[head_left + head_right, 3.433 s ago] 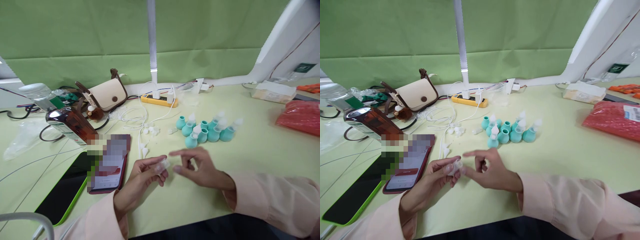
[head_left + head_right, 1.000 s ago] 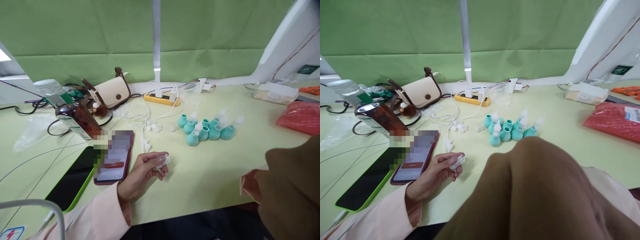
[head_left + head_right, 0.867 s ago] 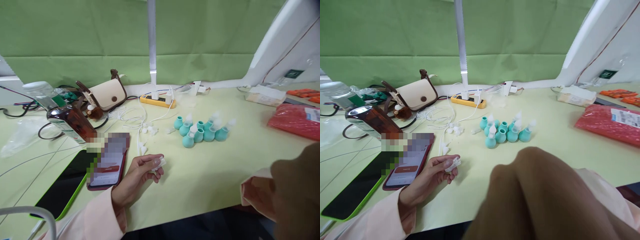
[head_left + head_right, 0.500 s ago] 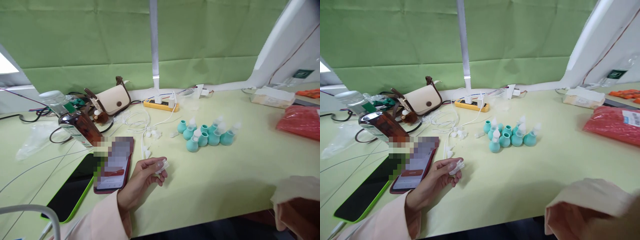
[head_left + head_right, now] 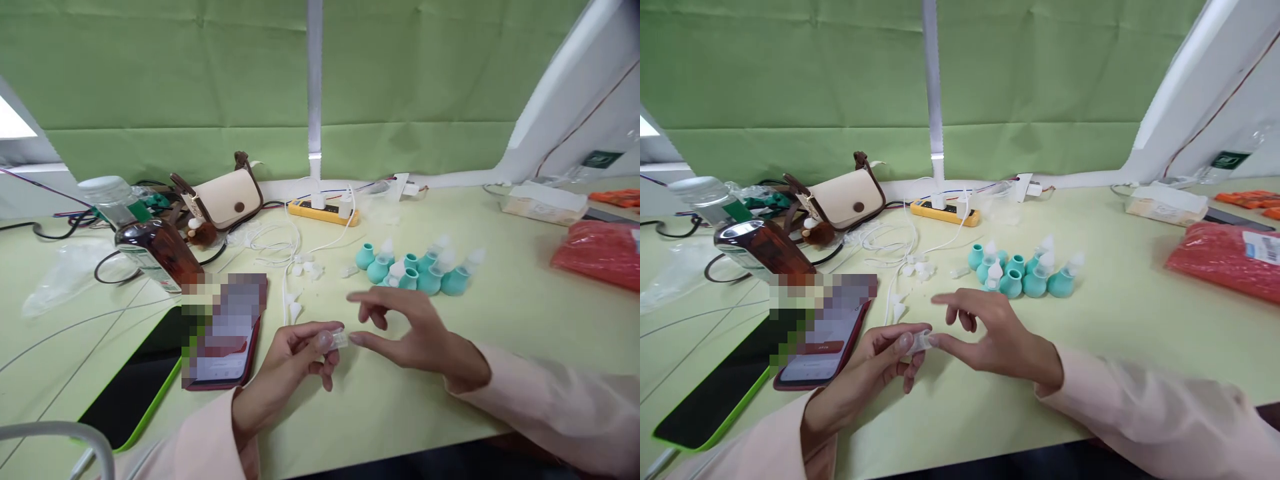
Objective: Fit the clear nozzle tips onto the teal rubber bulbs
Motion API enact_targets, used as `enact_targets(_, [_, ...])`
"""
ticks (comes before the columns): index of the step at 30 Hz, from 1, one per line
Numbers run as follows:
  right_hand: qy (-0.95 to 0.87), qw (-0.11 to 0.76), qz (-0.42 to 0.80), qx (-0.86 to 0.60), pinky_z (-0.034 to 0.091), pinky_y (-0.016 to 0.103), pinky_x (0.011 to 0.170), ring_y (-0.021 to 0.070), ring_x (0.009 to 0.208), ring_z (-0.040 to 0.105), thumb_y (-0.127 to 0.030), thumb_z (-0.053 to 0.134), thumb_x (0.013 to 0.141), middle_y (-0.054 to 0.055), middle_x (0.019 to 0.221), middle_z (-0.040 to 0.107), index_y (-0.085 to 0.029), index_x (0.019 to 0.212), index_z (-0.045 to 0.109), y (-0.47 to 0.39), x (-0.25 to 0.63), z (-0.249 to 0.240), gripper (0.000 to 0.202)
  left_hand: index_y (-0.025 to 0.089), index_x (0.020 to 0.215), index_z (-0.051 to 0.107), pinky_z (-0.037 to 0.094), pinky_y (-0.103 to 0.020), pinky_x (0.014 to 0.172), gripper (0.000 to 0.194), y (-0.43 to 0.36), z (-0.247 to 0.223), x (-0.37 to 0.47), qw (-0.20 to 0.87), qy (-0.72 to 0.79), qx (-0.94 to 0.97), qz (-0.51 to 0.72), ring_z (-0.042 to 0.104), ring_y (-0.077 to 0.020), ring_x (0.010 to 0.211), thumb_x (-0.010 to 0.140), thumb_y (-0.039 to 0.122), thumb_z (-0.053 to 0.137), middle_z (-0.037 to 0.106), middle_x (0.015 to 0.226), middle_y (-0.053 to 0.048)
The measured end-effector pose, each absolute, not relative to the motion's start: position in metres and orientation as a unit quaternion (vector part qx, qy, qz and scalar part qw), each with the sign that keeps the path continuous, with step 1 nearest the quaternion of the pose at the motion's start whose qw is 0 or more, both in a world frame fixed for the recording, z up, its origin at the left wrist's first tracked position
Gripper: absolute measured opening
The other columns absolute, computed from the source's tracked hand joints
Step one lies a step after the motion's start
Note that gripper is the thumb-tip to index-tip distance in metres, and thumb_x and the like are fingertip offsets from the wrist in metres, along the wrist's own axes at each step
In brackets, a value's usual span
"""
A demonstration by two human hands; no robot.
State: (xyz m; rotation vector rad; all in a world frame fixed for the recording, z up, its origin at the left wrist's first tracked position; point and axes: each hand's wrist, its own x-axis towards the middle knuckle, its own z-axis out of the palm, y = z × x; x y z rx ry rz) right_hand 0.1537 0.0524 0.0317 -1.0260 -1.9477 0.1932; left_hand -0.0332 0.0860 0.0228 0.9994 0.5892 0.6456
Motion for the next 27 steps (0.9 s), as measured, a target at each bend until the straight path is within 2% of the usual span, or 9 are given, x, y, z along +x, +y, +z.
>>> enact_targets(3, [-0.759,0.472,0.176,-0.412,0.045,0.018,0.044,0.0061,0.047,0.050,-0.023,0.062,0.072,0.001,0.069,0.060,-0.016,0.104,0.054,0.055,0.148,0.023,0.033,0.010,0.090,0.063,0.045,-0.022,0.045,0.023,0.082,0.024,-0.033,0.765,0.279,0.502,0.292,0.050,-0.0095,0.052,0.074,0.027,0.061,0.055,0.059,-0.002])
enact_targets(5, [-0.753,0.479,0.239,-0.384,0.048,0.018,0.048,0.0077,0.054,0.055,-0.018,0.058,0.074,0.002,0.070,0.062,-0.017,0.099,0.057,0.054,0.145,0.019,0.026,0.011,0.087,0.061,0.046,-0.022,0.046,0.021,0.081,0.025,-0.033,0.758,0.285,0.508,0.292,0.051,-0.0095,0.051,0.074,0.027,0.062,0.056,0.059,-0.001])
enact_targets(8, [-0.757,0.476,0.292,-0.340,0.050,0.020,0.052,0.0099,0.059,0.058,-0.018,0.061,0.071,0.002,0.070,0.062,-0.016,0.102,0.056,0.049,0.142,0.017,0.032,0.014,0.085,0.054,0.047,-0.023,0.048,0.020,0.082,0.025,-0.031,0.764,0.293,0.494,0.293,0.054,-0.0104,0.051,0.071,0.025,0.065,0.057,0.057,0.000])
enact_targets(11, [-0.742,0.483,0.296,-0.357,0.050,0.020,0.051,0.0097,0.057,0.057,-0.019,0.061,0.071,0.002,0.068,0.062,-0.016,0.096,0.058,0.048,0.141,0.015,0.025,0.014,0.078,0.052,0.047,-0.023,0.047,0.022,0.084,0.024,-0.030,0.776,0.291,0.482,0.283,0.054,-0.0104,0.050,0.067,0.025,0.068,0.059,0.058,0.000])
enact_targets(14, [-0.727,0.482,0.289,-0.395,0.050,0.019,0.052,0.0096,0.059,0.057,-0.018,0.059,0.074,0.002,0.070,0.062,-0.017,0.091,0.060,0.050,0.141,0.012,0.017,0.013,0.080,0.054,0.048,-0.024,0.053,0.021,0.085,0.025,-0.030,0.772,0.298,0.480,0.292,0.056,-0.0115,0.057,0.068,0.024,0.067,0.062,0.065,-0.002])
enact_targets(17, [-0.742,0.487,0.255,-0.383,0.049,0.020,0.053,0.0092,0.058,0.056,-0.016,0.059,0.073,0.001,0.068,0.061,-0.018,0.092,0.059,0.052,0.140,0.009,0.020,0.012,0.080,0.055,0.047,-0.024,0.055,0.019,0.085,0.028,-0.031,0.758,0.312,0.491,0.295,0.056,-0.0114,0.059,0.067,0.020,0.067,0.063,0.070,-0.004])
enact_targets(23, [-0.770,0.480,0.213,-0.363,0.048,0.020,0.052,0.0088,0.055,0.056,-0.016,0.059,0.073,0.000,0.065,0.059,-0.018,0.095,0.059,0.052,0.137,0.009,0.022,0.013,0.067,0.053,0.040,-0.019,0.046,0.019,0.082,0.036,-0.029,0.722,0.344,0.515,0.308,0.049,-0.0077,0.048,0.062,0.019,0.070,0.057,0.057,0.001])
enact_targets(27, [-0.759,0.503,0.207,-0.358,0.049,0.020,0.052,0.0099,0.060,0.056,-0.011,0.059,0.073,0.002,0.070,0.059,-0.017,0.094,0.059,0.052,0.137,0.011,0.022,0.013,0.075,0.056,0.043,-0.020,0.053,0.019,0.082,0.034,-0.031,0.713,0.315,0.536,0.324,0.053,-0.0092,0.056,0.062,0.015,0.070,0.061,0.067,-0.001])
